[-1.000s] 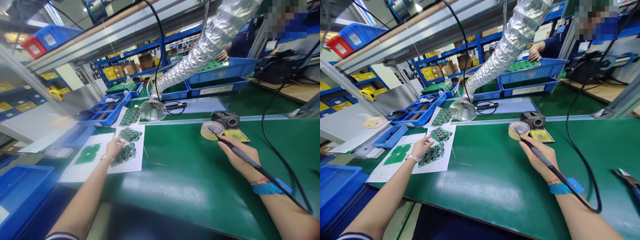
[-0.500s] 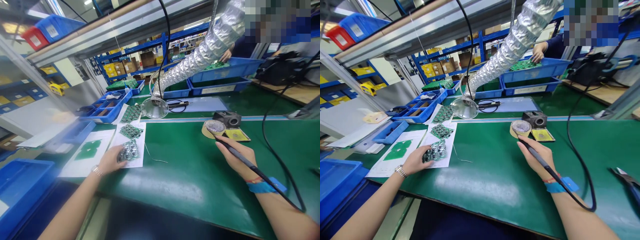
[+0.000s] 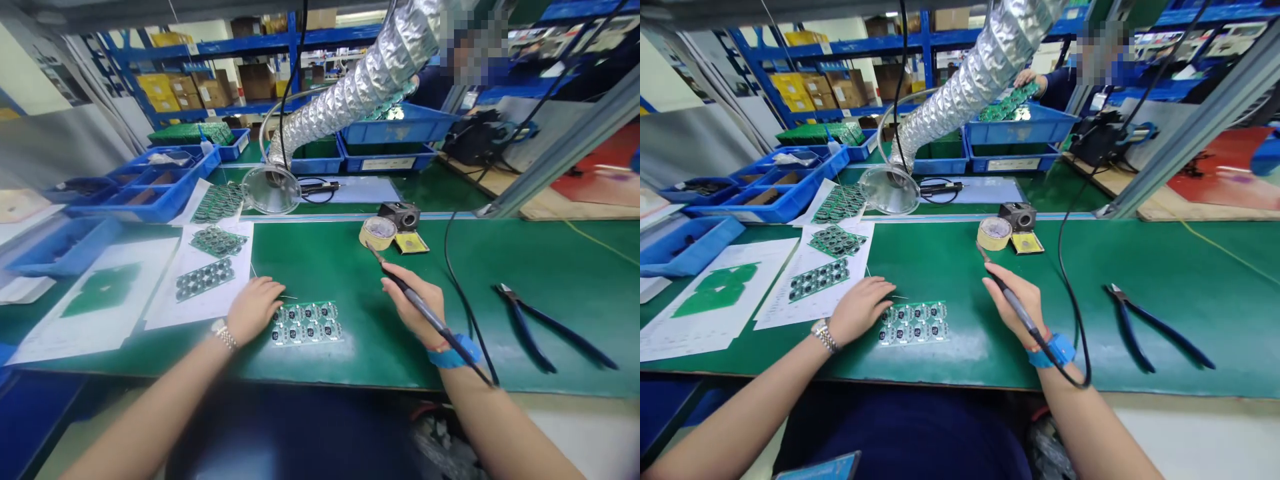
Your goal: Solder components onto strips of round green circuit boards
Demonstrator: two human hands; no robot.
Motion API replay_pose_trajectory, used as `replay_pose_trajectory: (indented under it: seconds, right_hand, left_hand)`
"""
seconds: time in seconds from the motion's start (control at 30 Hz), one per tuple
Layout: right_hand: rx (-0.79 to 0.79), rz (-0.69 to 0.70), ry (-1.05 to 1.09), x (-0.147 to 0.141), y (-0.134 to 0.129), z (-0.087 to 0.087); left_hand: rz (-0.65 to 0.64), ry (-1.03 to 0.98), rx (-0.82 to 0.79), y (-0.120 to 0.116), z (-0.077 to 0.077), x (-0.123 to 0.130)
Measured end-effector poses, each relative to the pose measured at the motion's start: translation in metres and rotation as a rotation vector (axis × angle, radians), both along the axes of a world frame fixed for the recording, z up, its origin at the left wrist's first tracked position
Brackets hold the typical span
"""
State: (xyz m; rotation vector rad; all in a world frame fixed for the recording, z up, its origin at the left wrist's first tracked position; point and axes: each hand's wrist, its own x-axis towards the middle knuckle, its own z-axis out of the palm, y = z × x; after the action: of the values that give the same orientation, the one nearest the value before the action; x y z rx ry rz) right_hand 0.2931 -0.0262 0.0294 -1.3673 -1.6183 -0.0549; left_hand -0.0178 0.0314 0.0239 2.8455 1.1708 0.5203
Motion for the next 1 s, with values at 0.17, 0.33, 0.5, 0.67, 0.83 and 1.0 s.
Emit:
replay_pose_trajectory:
  seconds: [0.17,0.33,0.5,0.67,0.83,1.0]
  right_hand:
    - [-0.109,0.040,0.065,-0.024,-0.051,-0.008]
    - [-0.248,0.152,0.281,-0.064,-0.088,-0.010]
    - [-0.318,0.324,0.300,-0.088,-0.102,-0.007]
    - [-0.353,0.351,0.282,-0.089,-0.105,-0.003]
    - [-0.350,0.275,0.243,-0.076,-0.109,-0.003]
    - [-0.349,0.235,0.200,-0.063,-0.118,-0.006]
  left_hand:
    - [-0.036,-0.051,-0.075,0.001,0.002,-0.014]
    - [-0.300,-0.184,-0.097,-0.061,0.023,0.016]
    - [-0.393,-0.227,0.024,-0.094,0.027,0.043]
    - [-0.410,-0.195,0.063,-0.088,0.026,0.042]
    - [-0.441,-0.040,0.292,-0.040,0.057,0.008]
    - [-0.297,0.035,0.354,-0.006,0.069,-0.044]
